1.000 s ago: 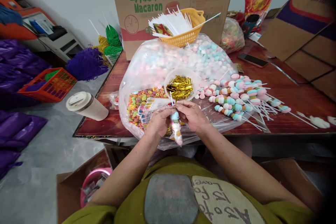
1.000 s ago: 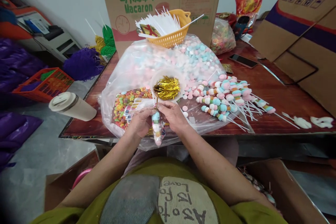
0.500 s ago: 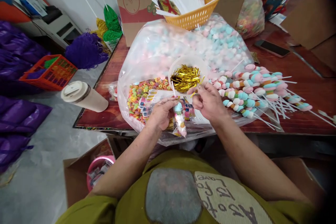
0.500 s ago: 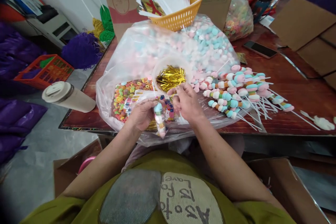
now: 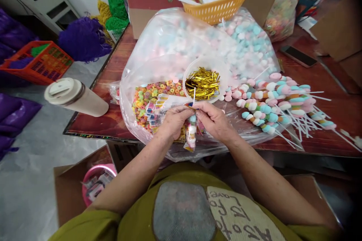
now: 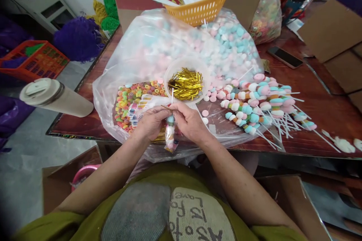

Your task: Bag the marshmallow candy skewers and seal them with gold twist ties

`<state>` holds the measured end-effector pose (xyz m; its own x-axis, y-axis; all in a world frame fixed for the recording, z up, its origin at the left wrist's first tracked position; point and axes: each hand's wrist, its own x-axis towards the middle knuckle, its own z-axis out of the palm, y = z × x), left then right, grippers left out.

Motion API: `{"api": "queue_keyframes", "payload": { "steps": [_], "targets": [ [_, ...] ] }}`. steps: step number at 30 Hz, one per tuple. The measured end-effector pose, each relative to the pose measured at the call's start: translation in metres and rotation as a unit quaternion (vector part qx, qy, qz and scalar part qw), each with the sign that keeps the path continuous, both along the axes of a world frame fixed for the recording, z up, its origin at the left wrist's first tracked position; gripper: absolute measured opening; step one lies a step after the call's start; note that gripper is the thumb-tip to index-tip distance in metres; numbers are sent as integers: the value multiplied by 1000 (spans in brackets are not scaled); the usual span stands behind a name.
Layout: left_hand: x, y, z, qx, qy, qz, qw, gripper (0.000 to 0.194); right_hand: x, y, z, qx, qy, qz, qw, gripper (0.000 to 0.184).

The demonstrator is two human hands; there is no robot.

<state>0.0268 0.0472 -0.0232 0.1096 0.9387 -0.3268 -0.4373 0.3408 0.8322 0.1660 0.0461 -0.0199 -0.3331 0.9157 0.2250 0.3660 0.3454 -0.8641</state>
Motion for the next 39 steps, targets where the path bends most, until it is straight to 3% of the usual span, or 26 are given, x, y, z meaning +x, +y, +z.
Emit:
{"api": "queue_keyframes", "payload": {
  "steps": [4, 8, 13, 16, 19, 22, 28, 32, 34, 36, 39],
  "targets": [
    [-1, 0, 0, 11, 20, -26, 999, 9, 3, 5, 1, -72, 26, 48, 996, 20],
    [-4, -6, -5, 29, 33, -62, 997, 13, 4, 6, 5, -123, 30, 58, 990, 40],
    [-4, -13, -10, 43, 6, -83, 996, 20, 1, -1, 14, -47, -36, 2, 998, 52],
    [2, -14, -5, 23, -30, -32, 999, 21, -4, -8, 16, -5, -64, -58, 996, 47],
    [6, -15, 3, 19, -79, 10, 997, 22, -4, -12, 16, -7, 5, -112, 994, 37],
    [4, -17, 11, -1, -110, -41, 993, 21, 5, -13, 21, -33, 37, -41, 998, 22],
    [-6, -18, 21, -61, -168, -227, 958, 32, 27, -12, 48, 55, -9, 110, 992, 21],
    [-6, -20, 31, -47, -177, -267, 946, 38, 32, -10, 60, 30, -7, 213, 976, 21],
    [-3, -22, 35, -46, -180, -240, 953, 38, 30, -13, 58, 51, -48, 174, 982, 23],
    [2, -22, 37, -42, -175, -188, 966, 35, 25, -16, 52, 88, -98, 80, 988, 27],
    [10, -23, 36, -23, -138, -85, 987, 31, 17, -16, 43, 171, -178, -42, 968, 28]
  ]
}}
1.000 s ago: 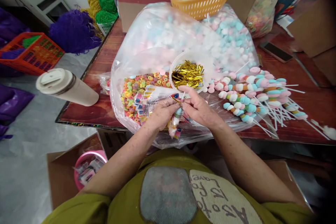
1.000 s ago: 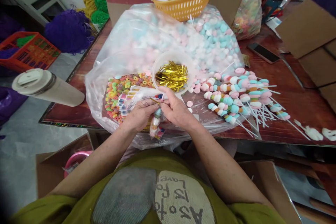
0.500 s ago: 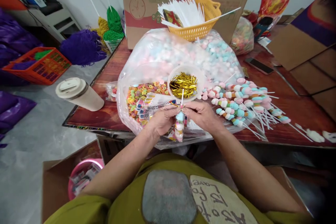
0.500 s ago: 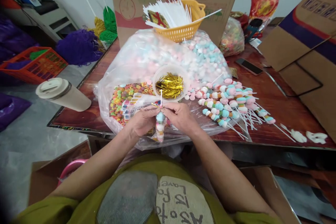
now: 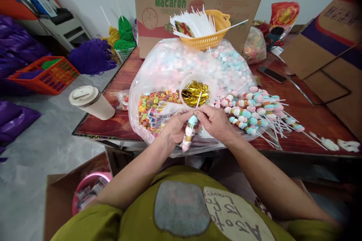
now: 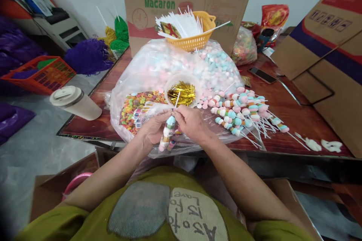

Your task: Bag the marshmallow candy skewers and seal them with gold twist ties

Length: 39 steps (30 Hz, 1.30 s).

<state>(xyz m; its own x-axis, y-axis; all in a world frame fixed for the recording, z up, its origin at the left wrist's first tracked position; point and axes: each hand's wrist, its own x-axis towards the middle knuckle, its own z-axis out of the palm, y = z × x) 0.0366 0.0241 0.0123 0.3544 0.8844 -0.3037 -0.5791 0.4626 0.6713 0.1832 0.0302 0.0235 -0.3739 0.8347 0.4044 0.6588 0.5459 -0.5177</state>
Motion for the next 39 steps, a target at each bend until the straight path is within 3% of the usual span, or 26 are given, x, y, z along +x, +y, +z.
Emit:
{"api": "queue_keyframes", "payload": {
  "steps": [3, 4, 6, 8, 9, 10, 11, 12, 13, 15, 16, 17, 19, 21, 25, 28, 29, 30, 32, 34, 37, 39],
  "targets": [
    [6, -4, -3, 50, 72, 157, 984, 33, -3, 8, 5, 129, -97, -63, 985, 28],
    [6, -6, -3, 55, 93, 182, 977, 35, -4, 10, 9, 164, -122, -83, 975, 28],
    [0, -8, 2, 20, 102, 118, 988, 41, -9, 7, 17, 202, -167, -95, 960, 28],
    [-14, -7, 13, -27, 50, -45, 997, 55, -16, -5, 20, 190, -220, -20, 957, 24],
    [-24, -6, 22, -16, 12, -81, 997, 64, -21, -12, 18, 169, -248, 46, 953, 21],
    [-35, -4, 31, 23, -18, -78, 997, 70, -25, -18, 16, 144, -272, 104, 946, 18],
    [-47, -2, 40, 83, -40, -34, 995, 72, -28, -24, 13, 129, -282, 131, 942, 13],
    [-59, -1, 48, 132, -45, -16, 990, 73, -30, -27, 10, 117, -286, 137, 941, 10],
    [-69, 0, 54, 164, -30, -48, 985, 76, -31, -29, 9, 109, -285, 120, 944, 9],
    [-83, 1, 56, 164, 63, -213, 961, 87, -30, -27, 10, 99, -278, 62, 954, 10],
    [-85, 1, 53, 155, 128, -265, 943, 83, -28, -25, 13, 94, -276, 35, 956, 11],
    [-85, 1, 48, 151, 183, -274, 932, 75, -27, -24, 16, 92, -276, 16, 957, 13],
    [-77, 1, 35, 141, 240, -230, 933, 61, -26, -22, 22, 102, -280, -1, 955, 17],
    [-63, -1, 26, 105, 223, -174, 953, 62, -25, -23, 26, 144, -268, -18, 952, 19],
    [-38, -5, 33, 5, 38, -116, 993, 91, -24, -23, 24, 238, -200, -8, 950, 22],
    [-41, -11, 43, 97, -113, 63, 987, 93, -20, -15, 15, 182, -79, 10, 980, 20],
    [-46, -13, 44, 124, -119, 83, 982, 89, -17, -11, 12, 151, -24, -11, 988, 18],
    [-53, -15, 44, 135, -102, 58, 984, 86, -13, -7, 11, 126, 25, -41, 991, 17],
    [-64, -15, 41, 110, -29, -80, 990, 90, -5, 1, 10, 102, 86, -98, 986, 18],
    [-69, -8, 38, 78, 43, -174, 981, 94, 1, 4, 13, 133, 77, -96, 983, 18],
    [-59, 5, 38, 81, 109, -161, 977, 81, 3, 3, 17, 211, -20, -30, 977, 19],
    [-47, 8, 39, 99, 124, -200, 967, 65, 1, 1, 18, 238, -90, 8, 967, 25]
  ]
}}
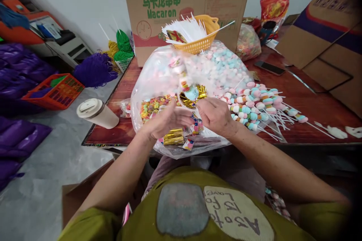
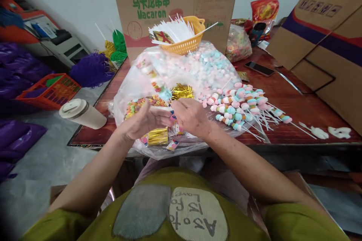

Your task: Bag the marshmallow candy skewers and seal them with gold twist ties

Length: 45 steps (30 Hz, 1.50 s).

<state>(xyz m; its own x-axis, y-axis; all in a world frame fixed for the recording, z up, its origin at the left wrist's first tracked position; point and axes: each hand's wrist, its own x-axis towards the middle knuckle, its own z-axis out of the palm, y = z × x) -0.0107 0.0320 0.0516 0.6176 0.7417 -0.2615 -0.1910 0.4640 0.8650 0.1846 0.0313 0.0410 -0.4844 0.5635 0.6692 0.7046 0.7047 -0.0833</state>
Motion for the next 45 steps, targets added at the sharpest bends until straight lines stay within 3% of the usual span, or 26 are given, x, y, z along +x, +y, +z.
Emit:
{"api": "queue_keyframes", "payload": {
  "steps": [3, 5, 9, 11, 13, 15, 18, 19, 20, 22, 23, 24, 25, 27, 29, 31, 33, 34, 36, 39, 41, 45],
  "targets": [
    [13, -5, -3, -6, -10, -100, 995, 42, 2, -1, -2, 7, -56, 38, 998, 30],
    [15, -8, -10, -28, -31, -114, 993, 29, 7, 0, -2, 6, -65, 51, 997, 32],
    [5, -5, -19, -76, -83, -111, 988, 42, 17, 1, -2, -2, -88, 60, 994, 34],
    [2, -2, -13, -82, -87, -129, 984, 58, 19, 1, -2, 6, -116, 102, 988, 30],
    [3, -3, 0, -55, -58, -140, 987, 55, 20, 2, -2, 1, -131, 143, 981, 26],
    [8, -7, 11, 15, 1, -104, 994, 45, 18, 2, -2, -33, -100, 134, 985, 23],
    [18, -11, 10, 165, 105, 55, 979, 59, 8, -1, 2, -163, 76, 56, 982, 18],
    [21, -11, 5, 208, 131, 116, 962, 54, 2, -4, 3, -232, 164, 46, 958, 19],
    [23, -8, -1, 243, 152, 173, 942, 49, -4, -8, 5, -313, 255, 55, 913, 21],
    [26, 0, -13, 279, 178, 258, 908, 48, -17, -17, 4, -471, 408, 111, 774, 22],
    [26, 4, -17, 273, 182, 287, 900, 50, -22, -21, 3, -534, 449, 137, 703, 21],
    [26, 8, -19, 247, 181, 300, 904, 50, -26, -25, 0, -581, 467, 152, 649, 21],
    [24, 10, -18, 197, 171, 289, 921, 48, -28, -28, -4, -613, 468, 153, 617, 21],
    [21, 10, -11, 63, 114, 195, 972, 50, -27, -28, -11, -648, 449, 134, 600, 22],
    [17, 5, 1, -23, 26, 84, 996, 64, -20, -22, -12, -642, 417, 112, 633, 22],
    [11, -2, 11, -23, -23, 24, 999, 75, -11, -12, -5, -578, 369, 76, 724, 18],
    [5, -7, 16, 21, -25, 35, 999, 79, -5, -2, 5, -467, 312, 20, 827, 19],
    [1, -9, 16, 44, -20, 49, 998, 80, -4, 1, 9, -412, 297, -6, 862, 21],
    [-3, -11, 14, 78, 2, 59, 995, 80, -7, 1, 16, -341, 306, -34, 888, 23],
    [1, -13, 6, 51, 62, -34, 996, 77, -20, -9, 14, -293, 307, -18, 905, 23],
    [9, -14, 0, 15, 53, -62, 997, 79, -29, -18, 8, -259, 274, -1, 926, 21],
    [27, -13, -9, -27, 21, 13, 999, 76, -33, -27, 0, -230, 234, -6, 945, 17]
  ]
}}
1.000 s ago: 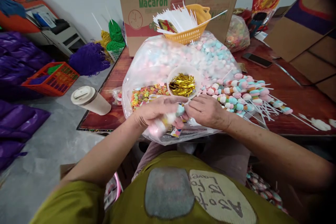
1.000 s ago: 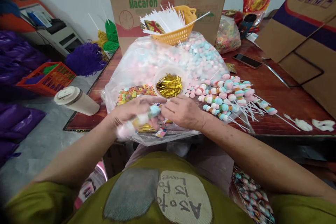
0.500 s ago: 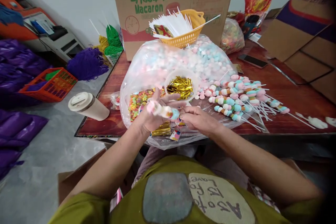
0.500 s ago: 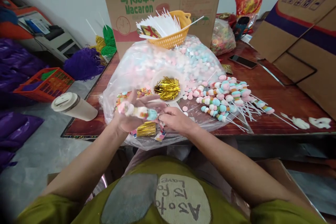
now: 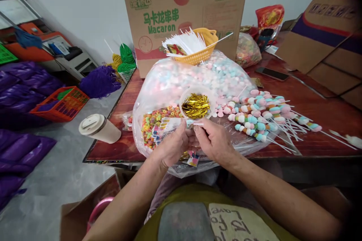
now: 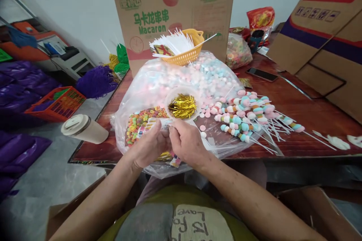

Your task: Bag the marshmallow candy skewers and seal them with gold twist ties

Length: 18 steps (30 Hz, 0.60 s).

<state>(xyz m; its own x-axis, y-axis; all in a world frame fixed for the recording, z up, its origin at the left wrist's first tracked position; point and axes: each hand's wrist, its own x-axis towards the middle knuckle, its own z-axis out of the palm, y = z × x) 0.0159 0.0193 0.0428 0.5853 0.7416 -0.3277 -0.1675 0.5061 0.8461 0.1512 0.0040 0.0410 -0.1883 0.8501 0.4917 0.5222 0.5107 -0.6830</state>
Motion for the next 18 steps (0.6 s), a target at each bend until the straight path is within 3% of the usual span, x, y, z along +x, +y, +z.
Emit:
{"api": "queue_keyframes", "payload": {
  "steps": [3, 5, 6, 9, 10, 11, 13, 16, 18],
  "targets": [
    [9, 5, 3, -25, -18, 51, 998, 68, 0, -1, -3, -34, 20, 15, 999, 20],
    [11, 8, 8, -20, -60, 74, 995, 66, -3, -1, -6, -117, 98, 53, 987, 24],
    [11, 9, 11, -1, -84, 89, 993, 66, -5, -1, -8, -187, 153, 82, 967, 25],
    [2, 10, 15, 92, -87, 103, 987, 70, -7, 4, -17, -391, 290, 152, 861, 25],
    [-4, 9, 14, 121, -54, 83, 988, 72, -6, 7, -20, -423, 313, 156, 835, 23],
    [-9, 7, 13, 150, -10, 57, 987, 72, -3, 11, -23, -432, 324, 149, 829, 22],
    [-19, 4, 10, 214, 77, 37, 973, 67, 4, 17, -24, -372, 299, 97, 873, 20],
    [-24, -2, 8, 286, 166, 115, 937, 56, 14, 18, -21, -166, 190, -24, 967, 20],
    [-19, -6, 6, 262, 213, 108, 935, 52, 13, 11, -18, -57, 134, -47, 988, 18]
  ]
}}
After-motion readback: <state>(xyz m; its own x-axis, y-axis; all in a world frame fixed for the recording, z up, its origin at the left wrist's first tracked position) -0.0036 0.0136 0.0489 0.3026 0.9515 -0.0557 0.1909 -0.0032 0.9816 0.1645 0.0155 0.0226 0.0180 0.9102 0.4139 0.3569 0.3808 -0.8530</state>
